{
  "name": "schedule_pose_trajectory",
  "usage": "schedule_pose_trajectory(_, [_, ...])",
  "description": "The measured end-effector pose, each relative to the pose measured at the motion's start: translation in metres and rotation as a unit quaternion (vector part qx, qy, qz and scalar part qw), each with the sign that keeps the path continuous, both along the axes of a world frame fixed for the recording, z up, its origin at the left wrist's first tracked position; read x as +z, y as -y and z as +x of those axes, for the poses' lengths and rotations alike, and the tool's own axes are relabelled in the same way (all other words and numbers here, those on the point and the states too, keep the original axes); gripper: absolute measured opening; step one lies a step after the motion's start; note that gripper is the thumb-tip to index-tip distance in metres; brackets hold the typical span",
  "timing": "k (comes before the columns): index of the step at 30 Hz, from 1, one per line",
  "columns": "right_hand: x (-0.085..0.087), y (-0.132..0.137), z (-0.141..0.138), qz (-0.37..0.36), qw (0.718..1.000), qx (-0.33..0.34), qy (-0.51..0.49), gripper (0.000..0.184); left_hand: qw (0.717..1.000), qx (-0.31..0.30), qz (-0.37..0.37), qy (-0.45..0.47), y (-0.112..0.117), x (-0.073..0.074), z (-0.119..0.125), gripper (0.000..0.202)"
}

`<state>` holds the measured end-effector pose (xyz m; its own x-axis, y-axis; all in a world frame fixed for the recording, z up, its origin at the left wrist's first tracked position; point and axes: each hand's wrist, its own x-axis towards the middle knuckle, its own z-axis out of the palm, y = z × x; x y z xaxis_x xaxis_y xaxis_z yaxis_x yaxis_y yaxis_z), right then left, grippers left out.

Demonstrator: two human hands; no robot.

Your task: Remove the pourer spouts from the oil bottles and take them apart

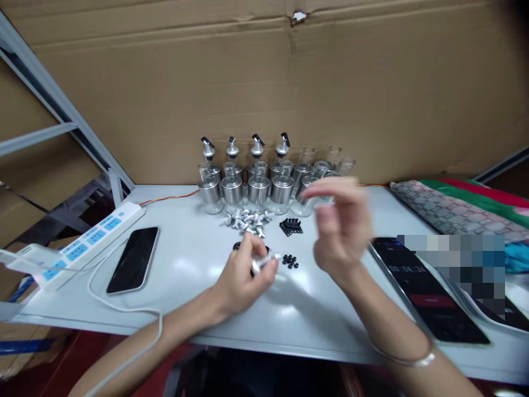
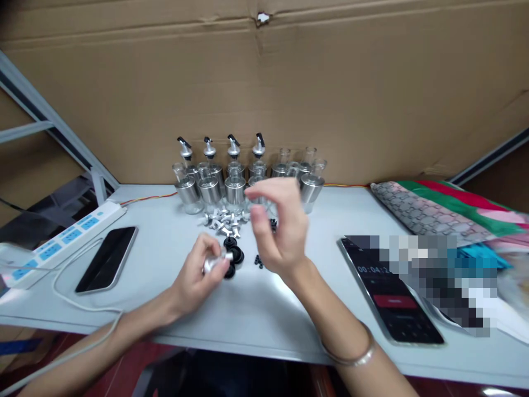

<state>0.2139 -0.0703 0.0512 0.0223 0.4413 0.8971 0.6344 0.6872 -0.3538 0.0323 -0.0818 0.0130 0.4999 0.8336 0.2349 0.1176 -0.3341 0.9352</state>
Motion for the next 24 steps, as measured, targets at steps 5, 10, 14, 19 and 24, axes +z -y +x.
schedule_pose_trajectory(5, [-0.028,-0.024,0.001,-0.063,0.989,0.071,0.11,0.012,0.999,0.023,0.026,-0.002,-0.048,-0.007,0.017,0.027])
schedule_pose_trajectory(10, [-0.045,-0.023,-0.001,-0.101,0.979,0.078,0.16,0.014,0.999,-0.01,0.021,0.034,-0.061,-0.019,0.019,0.037])
schedule_pose_trajectory(14, [-0.044,-0.014,-0.004,-0.107,0.979,0.076,0.157,0.012,0.997,-0.063,0.048,0.026,-0.054,-0.027,0.013,0.036])
schedule_pose_trajectory(19, [-0.045,-0.011,-0.006,-0.141,0.981,0.074,0.113,0.011,0.981,-0.117,0.157,-0.013,-0.047,-0.035,-0.001,0.025])
schedule_pose_trajectory(24, [-0.048,-0.008,-0.007,-0.128,0.989,0.034,0.058,0.007,0.964,-0.085,0.249,0.024,-0.049,-0.036,0.001,0.016])
